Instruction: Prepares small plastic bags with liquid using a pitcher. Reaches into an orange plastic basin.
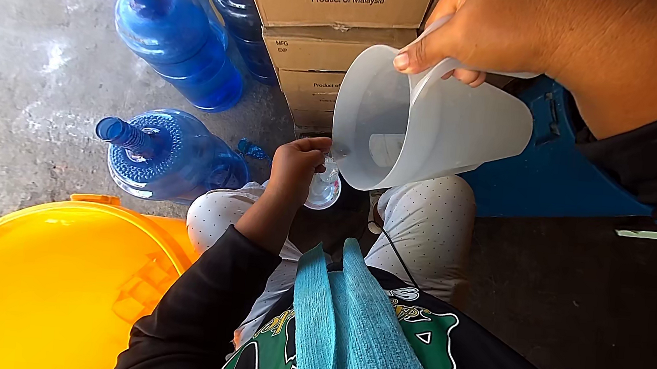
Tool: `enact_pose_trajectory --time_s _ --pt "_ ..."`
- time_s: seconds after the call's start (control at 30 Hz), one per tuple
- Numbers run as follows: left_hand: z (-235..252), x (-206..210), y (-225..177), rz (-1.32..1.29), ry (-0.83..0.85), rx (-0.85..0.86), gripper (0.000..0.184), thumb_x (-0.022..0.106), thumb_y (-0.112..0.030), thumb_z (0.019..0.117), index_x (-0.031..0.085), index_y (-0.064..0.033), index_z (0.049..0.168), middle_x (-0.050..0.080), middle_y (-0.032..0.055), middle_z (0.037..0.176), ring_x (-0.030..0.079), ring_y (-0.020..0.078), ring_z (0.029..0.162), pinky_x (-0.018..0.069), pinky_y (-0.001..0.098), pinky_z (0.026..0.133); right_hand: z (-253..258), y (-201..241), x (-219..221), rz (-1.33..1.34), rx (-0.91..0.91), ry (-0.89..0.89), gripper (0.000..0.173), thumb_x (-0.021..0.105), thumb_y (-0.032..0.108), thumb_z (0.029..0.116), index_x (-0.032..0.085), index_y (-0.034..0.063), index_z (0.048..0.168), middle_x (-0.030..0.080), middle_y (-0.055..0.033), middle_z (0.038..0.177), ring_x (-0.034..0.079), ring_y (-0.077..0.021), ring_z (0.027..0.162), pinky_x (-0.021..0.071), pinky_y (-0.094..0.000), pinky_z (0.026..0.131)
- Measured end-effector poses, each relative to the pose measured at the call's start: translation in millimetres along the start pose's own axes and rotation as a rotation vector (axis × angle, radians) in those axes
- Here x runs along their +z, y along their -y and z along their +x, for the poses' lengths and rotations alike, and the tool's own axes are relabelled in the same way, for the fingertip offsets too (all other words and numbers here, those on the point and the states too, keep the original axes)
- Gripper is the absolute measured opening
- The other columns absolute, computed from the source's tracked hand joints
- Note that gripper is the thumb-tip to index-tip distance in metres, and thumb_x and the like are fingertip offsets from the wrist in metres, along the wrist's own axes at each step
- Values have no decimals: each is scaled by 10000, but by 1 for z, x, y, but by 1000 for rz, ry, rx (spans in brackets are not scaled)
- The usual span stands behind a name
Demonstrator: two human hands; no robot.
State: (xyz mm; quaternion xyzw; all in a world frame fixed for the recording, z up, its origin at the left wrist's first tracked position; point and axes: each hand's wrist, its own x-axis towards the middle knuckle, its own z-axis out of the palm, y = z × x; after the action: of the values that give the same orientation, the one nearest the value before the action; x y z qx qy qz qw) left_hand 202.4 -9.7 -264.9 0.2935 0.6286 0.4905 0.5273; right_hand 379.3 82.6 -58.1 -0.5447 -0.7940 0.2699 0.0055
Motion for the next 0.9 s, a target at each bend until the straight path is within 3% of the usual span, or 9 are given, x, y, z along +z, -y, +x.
enact_pose_trajectory --time_s 0.2,0.5,0.67,0.73,0.9 --pt "1 -1 1 5 8 8 292 560 106 879 745 2 1078 714 102 1038 658 130 812 546 257 706 0 -4 1 9 -9 -2 366 584 308 1049 660 95 761 482 24 542 367 -12 404 292 -153 404" --pt "3 -4 -2 -8 -15 -3 280 569 106 883 744 -1 1073 703 91 1005 646 123 785 543 245 696 3 -20 -1 112 11 -21 333 563 331 1059 703 101 863 546 31 614 429 3 436 359 -134 424" --pt "7 -10 -6 -39 -37 -8 279 568 109 879 743 3 1068 707 94 996 648 121 780 541 238 686 25 -64 2 290 -36 -36 244 639 259 1013 649 116 815 568 62 609 501 2 462 442 -154 456" --pt "8 -12 -8 -47 -51 -13 277 571 111 877 744 8 1068 713 98 1005 651 126 789 539 243 691 38 -89 9 385 -64 -46 182 659 232 995 662 117 854 614 70 675 532 2 508 475 -167 497" --pt "11 -20 -10 -19 -72 -14 278 569 100 875 739 5 1072 720 97 1016 661 120 803 544 240 699 79 -154 61 714 -80 -160 134 665 183 962 622 131 847 644 84 740 592 -6 604 526 -195 580"
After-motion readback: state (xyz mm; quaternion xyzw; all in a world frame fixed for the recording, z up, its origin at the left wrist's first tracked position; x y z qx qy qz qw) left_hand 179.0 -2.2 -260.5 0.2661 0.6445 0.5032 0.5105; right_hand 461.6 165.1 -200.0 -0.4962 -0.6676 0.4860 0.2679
